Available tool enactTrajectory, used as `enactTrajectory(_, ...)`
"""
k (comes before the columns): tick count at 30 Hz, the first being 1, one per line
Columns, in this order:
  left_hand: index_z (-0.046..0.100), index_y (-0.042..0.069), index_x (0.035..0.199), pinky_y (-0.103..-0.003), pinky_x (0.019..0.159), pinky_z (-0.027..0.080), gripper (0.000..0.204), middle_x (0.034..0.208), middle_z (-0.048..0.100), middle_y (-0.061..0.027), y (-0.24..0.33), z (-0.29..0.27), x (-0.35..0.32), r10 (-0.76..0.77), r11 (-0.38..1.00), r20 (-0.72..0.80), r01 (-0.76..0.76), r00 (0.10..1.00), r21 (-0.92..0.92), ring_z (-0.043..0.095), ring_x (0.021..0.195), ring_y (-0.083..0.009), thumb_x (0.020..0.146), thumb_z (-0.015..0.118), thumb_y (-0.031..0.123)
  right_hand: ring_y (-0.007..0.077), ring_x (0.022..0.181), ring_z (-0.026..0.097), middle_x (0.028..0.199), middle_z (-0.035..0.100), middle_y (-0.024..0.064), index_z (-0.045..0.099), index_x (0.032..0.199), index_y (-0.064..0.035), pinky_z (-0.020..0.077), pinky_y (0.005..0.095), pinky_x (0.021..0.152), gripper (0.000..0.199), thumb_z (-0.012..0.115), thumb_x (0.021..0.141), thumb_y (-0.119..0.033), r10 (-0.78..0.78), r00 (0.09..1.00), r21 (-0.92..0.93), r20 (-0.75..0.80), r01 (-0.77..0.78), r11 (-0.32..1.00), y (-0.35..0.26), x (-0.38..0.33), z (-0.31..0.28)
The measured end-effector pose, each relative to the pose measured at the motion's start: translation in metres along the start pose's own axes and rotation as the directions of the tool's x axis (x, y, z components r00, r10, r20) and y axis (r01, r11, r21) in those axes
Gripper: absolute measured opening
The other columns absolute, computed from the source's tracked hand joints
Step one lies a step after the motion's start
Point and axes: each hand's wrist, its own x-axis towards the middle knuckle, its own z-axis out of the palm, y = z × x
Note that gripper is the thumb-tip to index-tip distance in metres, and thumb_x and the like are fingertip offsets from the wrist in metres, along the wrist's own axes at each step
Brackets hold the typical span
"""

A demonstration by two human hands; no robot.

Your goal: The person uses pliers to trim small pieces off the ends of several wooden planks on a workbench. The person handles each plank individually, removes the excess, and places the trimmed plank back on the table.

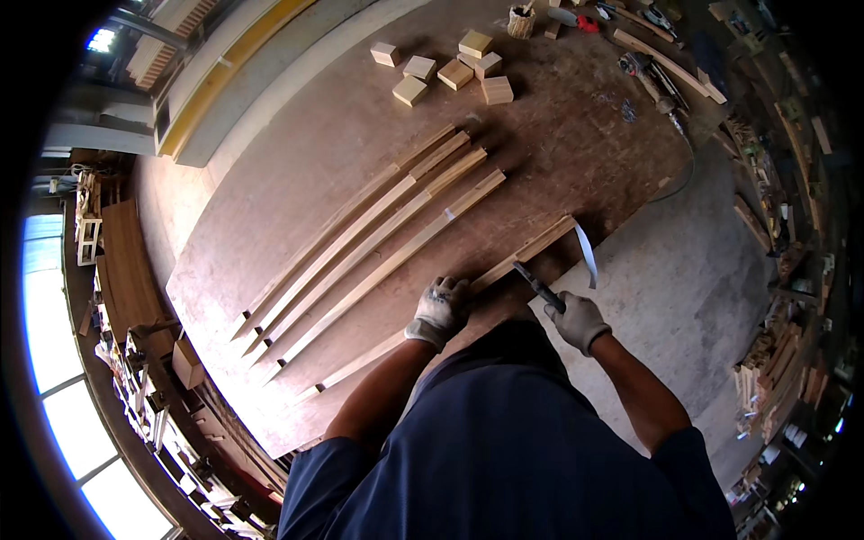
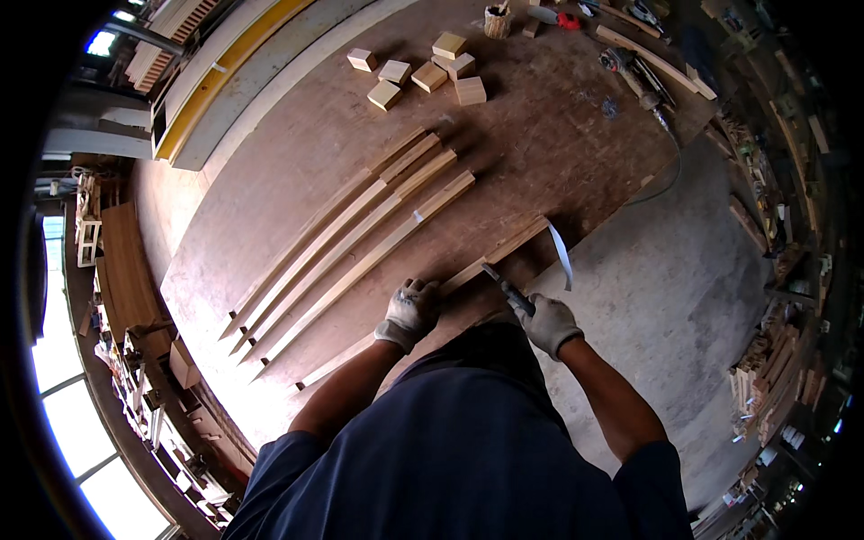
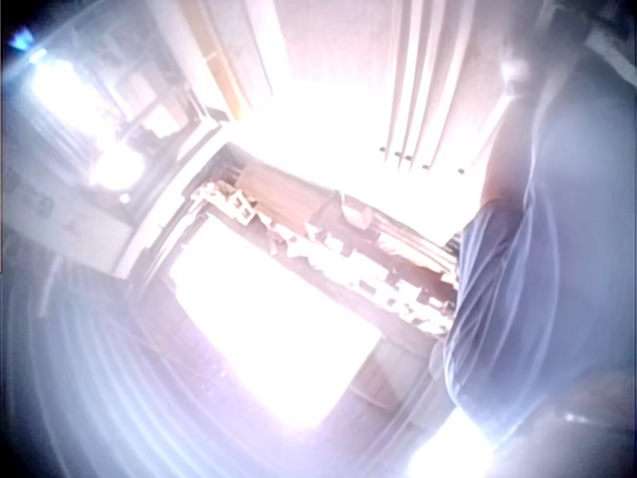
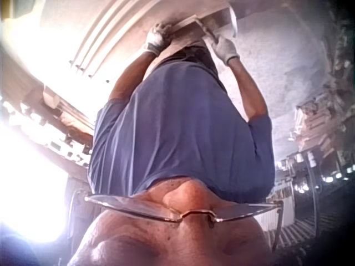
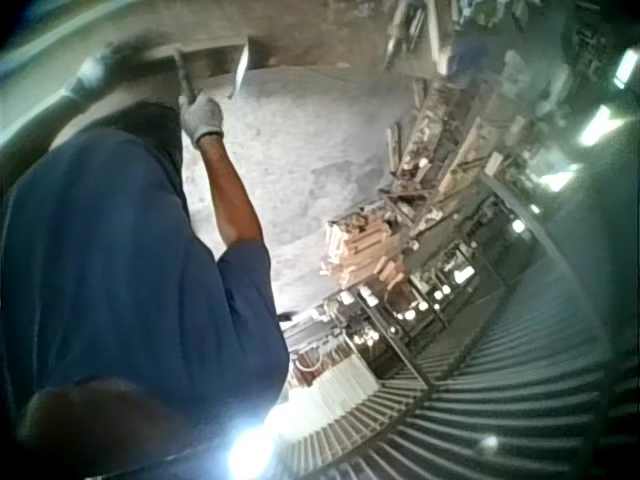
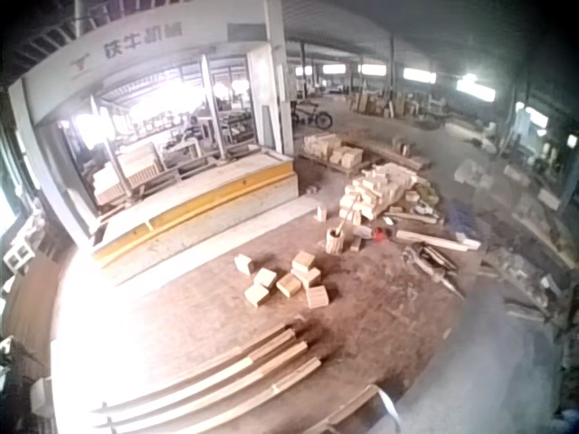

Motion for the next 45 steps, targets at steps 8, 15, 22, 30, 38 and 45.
enactTrajectory(8,0.069,0.007,0.119,-0.051,0.088,0.055,0.035,0.105,0.068,-0.0187,-0.001,0.007,-0.004,-0.056,0.998,0.047,0.055,0.997,0.029,0.062,0.104,-0.0414,0.085,0.07,0.017,0.0166,0.077,0.064,0.089,0.072,0.0069,0.07,0.114,0.0031,0.0517,0.0343,0.074,0.032,0.067,0.101,-0.025,0.132,0.927,0.558,0.351,-0.32,0.765,-0.018,-0.016,0.023)
enactTrajectory(15,0.066,0.008,0.126,-0.051,0.087,0.055,0.038,0.11,0.068,-0.0192,0.01,0.011,-0.002,-0.071,0.997,-0.027,0.072,0.997,0.004,0.063,0.104,-0.0424,0.088,0.065,0.012,0.0179,0.085,0.068,0.099,0.072,0.0079,0.068,0.116,0.004,0.057,0.0317,0.079,0.035,0.06,0.106,-0.028,0.016,0.871,0.818,0.491,-0.467,0.334,-0.023,-0.024,0.034)
enactTrajectory(22,0.058,0.007,0.138,-0.052,0.088,0.053,0.05,0.12,0.065,-0.0195,0.029,-0.013,0.037,0.058,0.998,-0.195,-0.056,0.979,0.016,0.061,0.104,-0.0416,0.088,0.058,0.006,0.0266,0.107,0.069,0.124,0.069,0.0176,0.058,0.135,-0.0012,0.0563,0.0403,0.097,0.046,0.05,0.11,-0.039,-0.158,0.894,0.879,0.419,-0.443,-0.176,-0.073,-0.02,0.016)
enactTrajectory(30,0.051,0.006,0.147,-0.051,0.092,0.049,0.063,0.119,0.065,-0.0184,0.043,-0.034,0.058,-0.019,0.996,-0.085,0.026,0.996,0.084,0.059,0.108,-0.0392,0.084,0.059,0.006,0.033,0.11,0.068,0.128,0.067,0.0203,0.053,0.141,-0.0019,0.0547,0.0454,0.1,0.049,0.046,0.111,-0.04,-0.275,0.893,0.84,0.357,-0.435,-0.323,-0.081,-0.007,0.02)
enactTrajectory(38,0.044,0.002,0.151,-0.052,0.094,0.049,0.071,0.121,0.063,-0.0222,0.049,-0.043,0.059,-0.006,0.998,-0.058,0.01,0.998,0.062,0.059,0.109,-0.0419,0.084,0.066,0.01,0.0296,0.105,0.069,0.12,0.07,0.0167,0.055,0.138,-0.0034,0.0562,0.0426,0.095,0.046,0.049,0.11,-0.038,-0.242,0.914,0.822,0.325,-0.4,-0.405,-0.09,-0.001,0.028)
enactTrajectory(45,0.043,0.006,0.153,-0.05,0.098,0.048,0.078,0.124,0.062,-0.0206,0.046,-0.041,0.062,-0.073,0.996,-0.004,0.073,0.997,0.056,0.058,0.113,-0.0398,0.081,0.07,0.012,0.0236,0.094,0.069,0.104,0.07,0.0111,0.065,0.122,-0.0043,0.0567,0.0356,0.085,0.039,0.053,0.108,-0.039,-0.149,0.921,0.814,0.359,-0.387,-0.433,-0.103,-0.003,0.014)
